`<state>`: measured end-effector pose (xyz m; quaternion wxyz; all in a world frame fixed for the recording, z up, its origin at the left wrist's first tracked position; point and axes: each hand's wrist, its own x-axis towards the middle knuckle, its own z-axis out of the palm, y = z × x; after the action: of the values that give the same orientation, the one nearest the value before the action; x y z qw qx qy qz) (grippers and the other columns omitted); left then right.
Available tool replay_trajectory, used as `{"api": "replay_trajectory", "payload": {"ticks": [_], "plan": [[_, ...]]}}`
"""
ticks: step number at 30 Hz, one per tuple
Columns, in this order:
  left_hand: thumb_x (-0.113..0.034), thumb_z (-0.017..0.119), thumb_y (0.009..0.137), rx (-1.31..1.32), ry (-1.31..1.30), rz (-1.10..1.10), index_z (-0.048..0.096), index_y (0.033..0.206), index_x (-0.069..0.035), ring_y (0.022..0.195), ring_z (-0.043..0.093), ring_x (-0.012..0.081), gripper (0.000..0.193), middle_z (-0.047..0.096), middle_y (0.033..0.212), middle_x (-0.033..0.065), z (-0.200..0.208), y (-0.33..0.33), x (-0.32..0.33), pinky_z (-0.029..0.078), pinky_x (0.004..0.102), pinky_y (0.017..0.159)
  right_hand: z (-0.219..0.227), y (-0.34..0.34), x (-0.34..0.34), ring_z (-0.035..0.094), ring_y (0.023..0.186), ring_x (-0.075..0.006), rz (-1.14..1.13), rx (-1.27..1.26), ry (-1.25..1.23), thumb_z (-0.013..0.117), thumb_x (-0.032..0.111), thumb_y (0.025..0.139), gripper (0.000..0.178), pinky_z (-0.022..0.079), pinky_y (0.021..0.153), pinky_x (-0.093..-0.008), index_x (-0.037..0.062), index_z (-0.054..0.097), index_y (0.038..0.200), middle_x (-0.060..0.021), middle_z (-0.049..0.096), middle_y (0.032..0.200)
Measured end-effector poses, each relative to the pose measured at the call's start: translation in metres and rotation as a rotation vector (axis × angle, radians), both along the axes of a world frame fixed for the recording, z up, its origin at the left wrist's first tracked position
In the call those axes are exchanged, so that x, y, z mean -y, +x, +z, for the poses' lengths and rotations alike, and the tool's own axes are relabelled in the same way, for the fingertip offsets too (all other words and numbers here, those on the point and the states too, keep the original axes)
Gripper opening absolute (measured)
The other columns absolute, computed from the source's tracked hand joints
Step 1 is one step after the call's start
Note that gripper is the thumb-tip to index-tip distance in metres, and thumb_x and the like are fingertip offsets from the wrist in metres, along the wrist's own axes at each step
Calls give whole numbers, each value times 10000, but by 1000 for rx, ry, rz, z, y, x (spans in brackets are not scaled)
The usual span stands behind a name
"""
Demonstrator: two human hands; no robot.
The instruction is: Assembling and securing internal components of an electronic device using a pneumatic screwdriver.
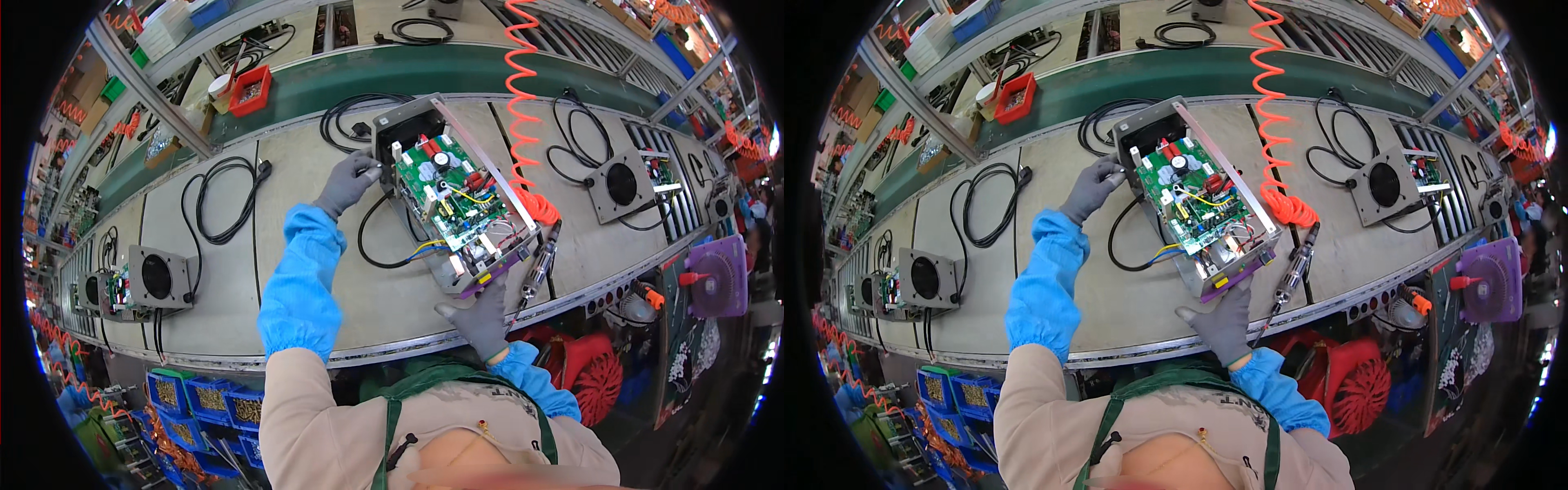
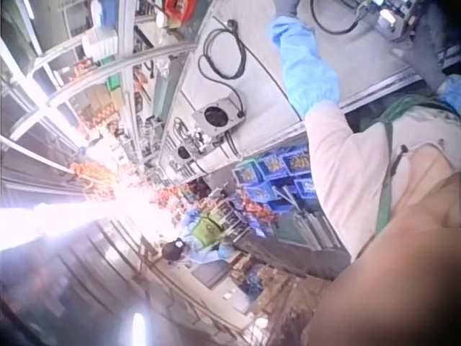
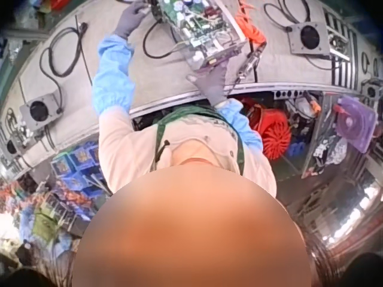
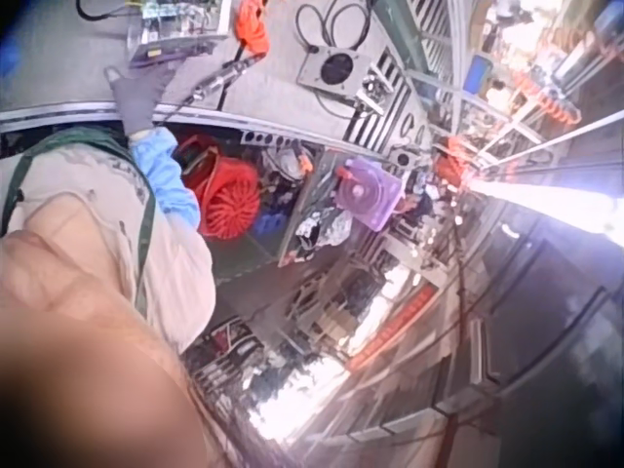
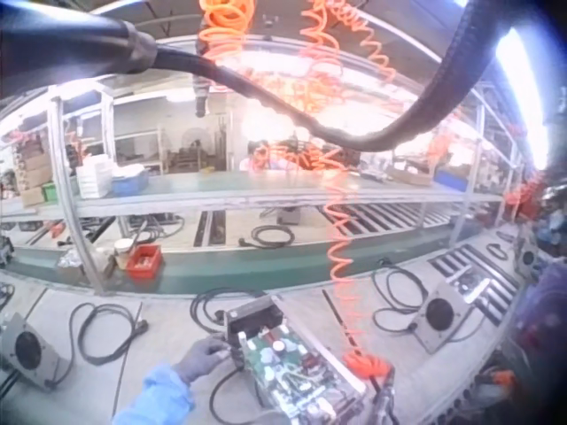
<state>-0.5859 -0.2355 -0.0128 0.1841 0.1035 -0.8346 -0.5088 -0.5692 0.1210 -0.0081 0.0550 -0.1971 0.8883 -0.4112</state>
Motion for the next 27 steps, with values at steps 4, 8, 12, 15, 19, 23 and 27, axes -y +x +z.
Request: {"api": "replay_trajectory", "payload": {"ticks": [4, 8, 12, 15, 19, 23, 27], "plan": [[-179, 638, 840, 56, 54, 81, 661, 1026, 8, 1192, 524, 276, 264, 534, 1287, 194, 6, 60, -20, 420, 339, 972, 9, -21, -1, 527, 1091, -226, 118, 109, -468, 855, 139, 588, 957, 456, 932, -353, 15, 279, 1343, -133, 469, 1224], [-142, 614, 852, -37, 172, 146, 661, 1009, 3, 1243, 481, 311, 219, 503, 1317, 220, 3, 126, -73, 383, 370, 1011, 11, -79, -23, 614, 948, -151, 136, 167, -264, 736, 29, 673, 541, 506, 788, -293, 28, 501, 1160, -65, 624, 992], [-128, 575, 867, -111, 375, 181, 639, 999, 1, 1306, 410, 319, 196, 443, 1382, 216, 0, 161, -139, 334, 394, 1054, 10, -157, -33, 615, 941, -147, 175, 220, 11, 716, 15, 661, 522, 497, 793, -292, 49, 530, 1148, -58, 638, 962], [-95, 581, 867, -134, 425, 219, 634, 997, -6, 1299, 422, 330, 167, 454, 1373, 217, -5, 171, -164, 334, 399, 1056, 9, -202, -32, 635, 905, -216, 312, 315, 41, 726, 50, 635, 583, 501, 808, -326, 61, 529, 1184, -83, 642, 972], [-114, 583, 863, 18, 307, 323, 644, 1003, -17, 1265, 469, 319, 182, 474, 1359, 210, -27, 188, -174, 379, 376, 1030, 2, -224, -67, 546, 1072, -314, 1031, -197, 883, 712, 127, 650, 560, 460, 880, -437, 75, 556, 1185, -118, 616, 1064], [-173, 608, 814, 476, -100, 545, 674, 967, -51, 1120, 558, 294, 207, 544, 1275, 155, -55, 203, -188, 472, 367, 927, -20, -207, -112, 426, 1215, -331, 1199, -793, 923, 680, 128, 660, 522, 409, 939, -491, 132, 595, 1175, -86, 584, 1147], [-181, 606, 801, 621, -555, 564, 675, 911, -81, 1094, 557, 289, 164, 565, 1233, 118, -69, 203, -199, 482, 395, 892, -25, -199, -124, 489, 1118, -314, 1240, -710, 1024, 709, 218, 636, 438, 425, 909, -458, 133, 648, 1062, -80, 595, 1075]]}}
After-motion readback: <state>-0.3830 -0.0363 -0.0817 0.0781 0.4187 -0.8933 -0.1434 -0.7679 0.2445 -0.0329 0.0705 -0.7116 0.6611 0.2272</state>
